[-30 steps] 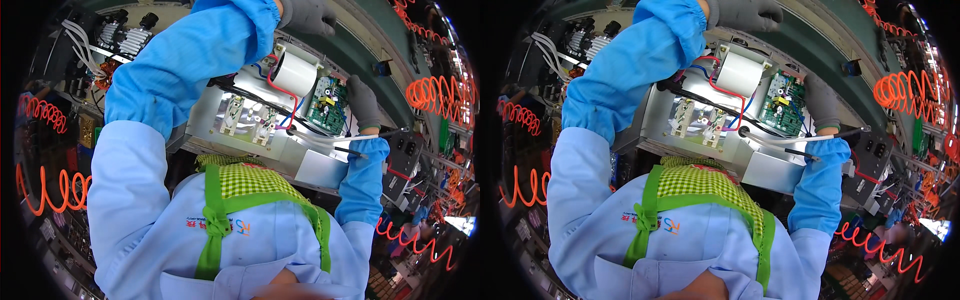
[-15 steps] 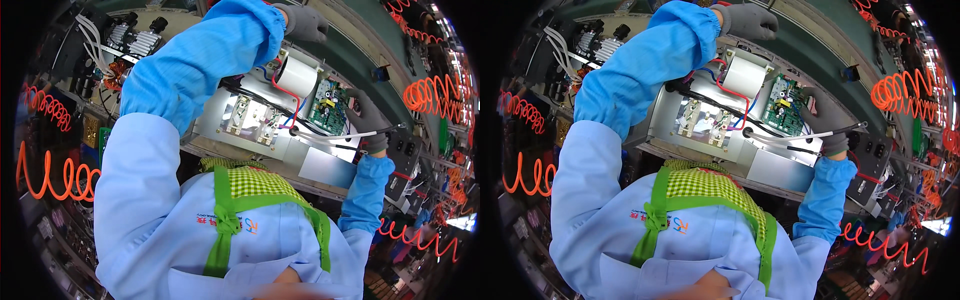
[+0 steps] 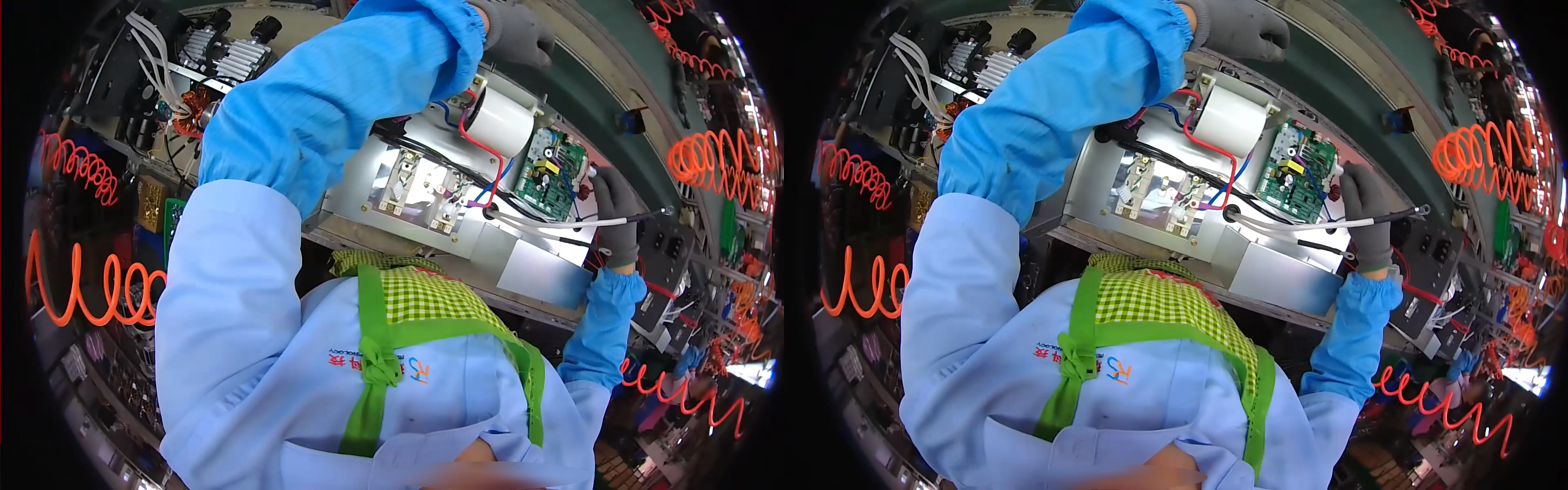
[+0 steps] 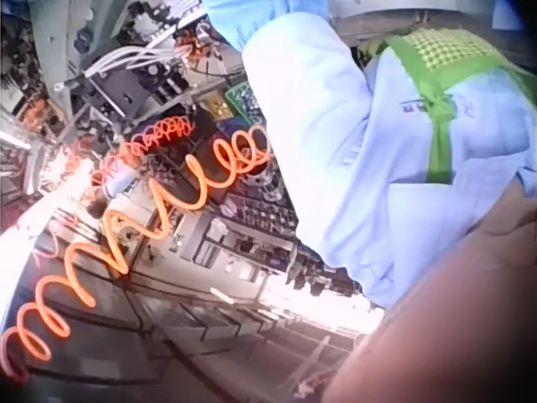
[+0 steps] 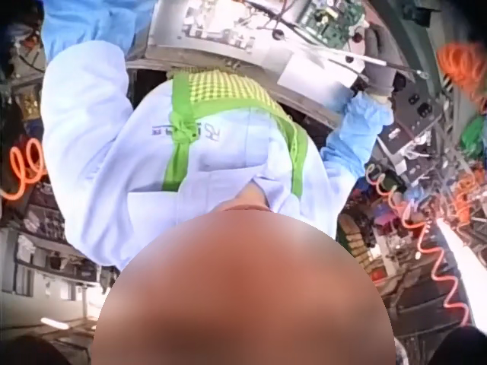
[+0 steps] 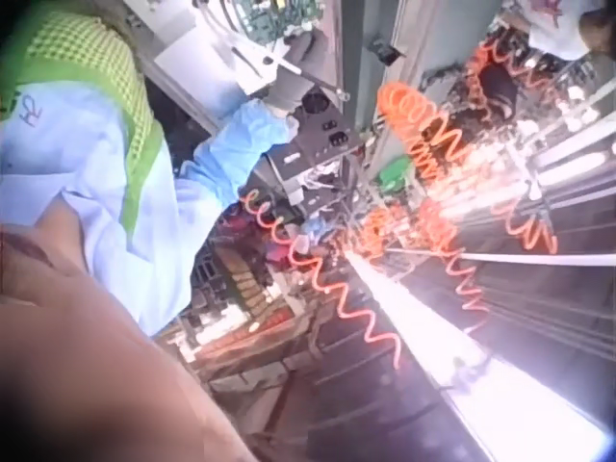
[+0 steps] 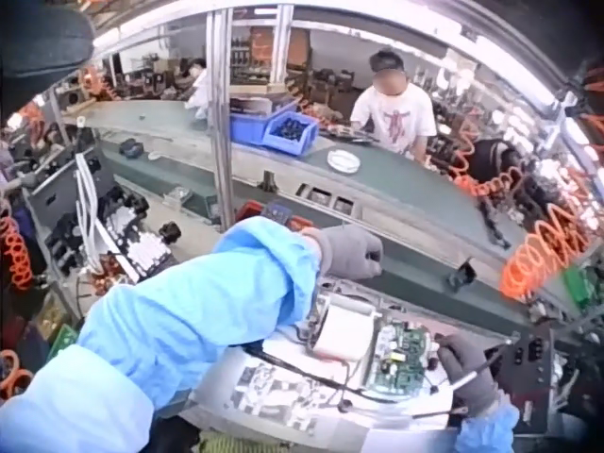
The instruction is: Assemble internal electronic components including a circuit board and capacitor into a metal chassis using a power screwdriver.
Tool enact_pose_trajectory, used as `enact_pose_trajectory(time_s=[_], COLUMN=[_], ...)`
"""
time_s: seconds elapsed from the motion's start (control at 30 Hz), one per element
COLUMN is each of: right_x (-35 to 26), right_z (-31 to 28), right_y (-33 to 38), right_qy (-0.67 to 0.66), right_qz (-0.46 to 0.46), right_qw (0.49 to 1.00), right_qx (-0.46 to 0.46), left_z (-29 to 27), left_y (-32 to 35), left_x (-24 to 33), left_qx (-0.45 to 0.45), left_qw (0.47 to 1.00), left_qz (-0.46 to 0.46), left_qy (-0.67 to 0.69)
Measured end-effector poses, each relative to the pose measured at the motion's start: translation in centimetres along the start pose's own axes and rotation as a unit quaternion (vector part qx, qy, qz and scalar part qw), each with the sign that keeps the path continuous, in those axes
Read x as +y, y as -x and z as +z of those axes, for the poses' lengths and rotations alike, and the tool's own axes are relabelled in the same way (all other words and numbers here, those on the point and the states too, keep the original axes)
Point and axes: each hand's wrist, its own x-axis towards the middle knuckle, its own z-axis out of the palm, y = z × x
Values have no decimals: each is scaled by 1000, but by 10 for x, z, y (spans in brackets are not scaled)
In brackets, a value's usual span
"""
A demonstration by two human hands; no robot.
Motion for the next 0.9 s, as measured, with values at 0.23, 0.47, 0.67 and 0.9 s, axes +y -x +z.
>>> enact_pose_trajectory(time_s=[0.23, 0.47, 0.67, 0.9], right_x=[55, 51, 62, 63], right_z=[5, 9, 12, -3], right_y=[23, 20, 19, 14], right_qy=[123, 90, 157, 245], right_qz=[-35, -95, -75, -152], right_qw=[990, 986, 984, 957], right_qx=[-51, -100, 46, -12], left_z=[-27, -25, -26, -31], left_y=[15, 17, 11, 30], left_x=[13, 15, 11, 87], left_qx=[-7, -25, -29, -5], left_qw=[995, 995, 994, 989], left_qz=[65, 42, 67, 129], left_qy=[77, 91, 78, 77])
